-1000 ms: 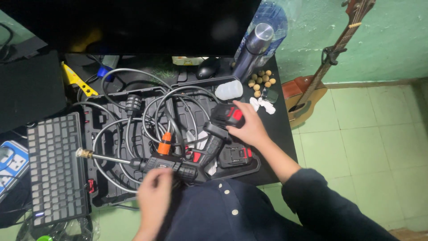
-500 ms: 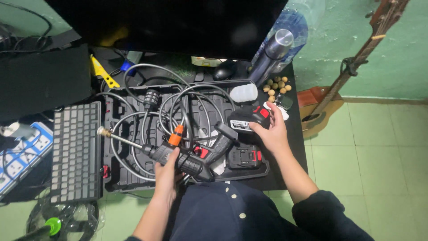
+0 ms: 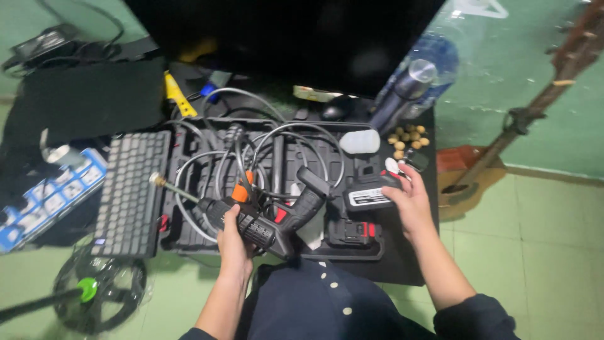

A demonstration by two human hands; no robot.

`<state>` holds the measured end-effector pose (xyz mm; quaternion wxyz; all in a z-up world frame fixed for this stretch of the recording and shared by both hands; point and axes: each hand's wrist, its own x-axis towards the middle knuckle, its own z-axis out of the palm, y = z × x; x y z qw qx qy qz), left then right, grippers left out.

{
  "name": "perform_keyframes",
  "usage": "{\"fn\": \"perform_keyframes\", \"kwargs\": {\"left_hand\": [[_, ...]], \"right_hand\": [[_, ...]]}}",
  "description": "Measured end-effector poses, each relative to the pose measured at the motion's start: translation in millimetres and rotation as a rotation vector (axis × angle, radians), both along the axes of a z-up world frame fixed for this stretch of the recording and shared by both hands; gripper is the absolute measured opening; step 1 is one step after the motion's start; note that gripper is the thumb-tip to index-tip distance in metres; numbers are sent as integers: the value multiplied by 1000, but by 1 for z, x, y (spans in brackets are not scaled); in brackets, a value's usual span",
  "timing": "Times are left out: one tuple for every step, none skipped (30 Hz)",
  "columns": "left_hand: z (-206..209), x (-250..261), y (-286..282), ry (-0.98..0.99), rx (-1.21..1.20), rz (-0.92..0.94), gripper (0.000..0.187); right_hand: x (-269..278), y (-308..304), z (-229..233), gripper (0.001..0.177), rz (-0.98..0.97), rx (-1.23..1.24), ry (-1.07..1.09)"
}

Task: The person attaches a battery pack to a cordless drill, repeatedly removing and reattaching it to test the fit. They then handle a white USB cable and plug near a laptop and keyboard.

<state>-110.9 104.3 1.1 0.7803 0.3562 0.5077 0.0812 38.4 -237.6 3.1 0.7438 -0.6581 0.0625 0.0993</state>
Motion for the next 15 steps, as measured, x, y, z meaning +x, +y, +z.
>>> {"fn": "perform_keyframes", "kwargs": {"left_hand": [[6, -5, 0, -56, -12, 37, 47], [11, -7, 0, -121, -22, 72, 44], [15, -5, -1, -186, -31, 105, 41], [19, -3, -2, -232, -9, 132, 39], [23, -1, -2, -278, 14, 157, 37], [27, -5, -3, -316, 35, 180, 35], [31, -11, -2, -318, 48, 193, 35], [35, -8, 1, -338, 61, 207, 36], [40, -5, 4, -359, 75, 221, 36], [45, -5, 8, -404, 107, 228, 40], [50, -4, 13, -450, 140, 235, 44], [55, -4, 19, -495, 170, 233, 48], [60, -4, 27, -496, 202, 217, 54], [65, -4, 33, -501, 229, 200, 60], [70, -3, 40, -506, 256, 184, 66]], "right_hand": [[1, 0, 3, 71, 31, 50, 24], [6, 1, 5, 69, 60, 100, 41], [12, 3, 8, 66, 90, 150, 59], [15, 6, 9, 64, 102, 171, 78], [19, 10, 11, 63, 114, 192, 97], [17, 12, 11, 61, 122, 211, 126], [12, 15, 11, 60, 131, 236, 143], [17, 19, 14, 58, 142, 262, 143], [22, 24, 17, 56, 153, 288, 143], [23, 29, 19, 55, 142, 314, 150], [24, 35, 21, 53, 131, 341, 158], [22, 40, 23, 51, 111, 368, 166], [20, 47, 25, 50, 91, 416, 179], [18, 52, 29, 49, 69, 460, 187], [15, 59, 32, 48, 48, 503, 195]]}}
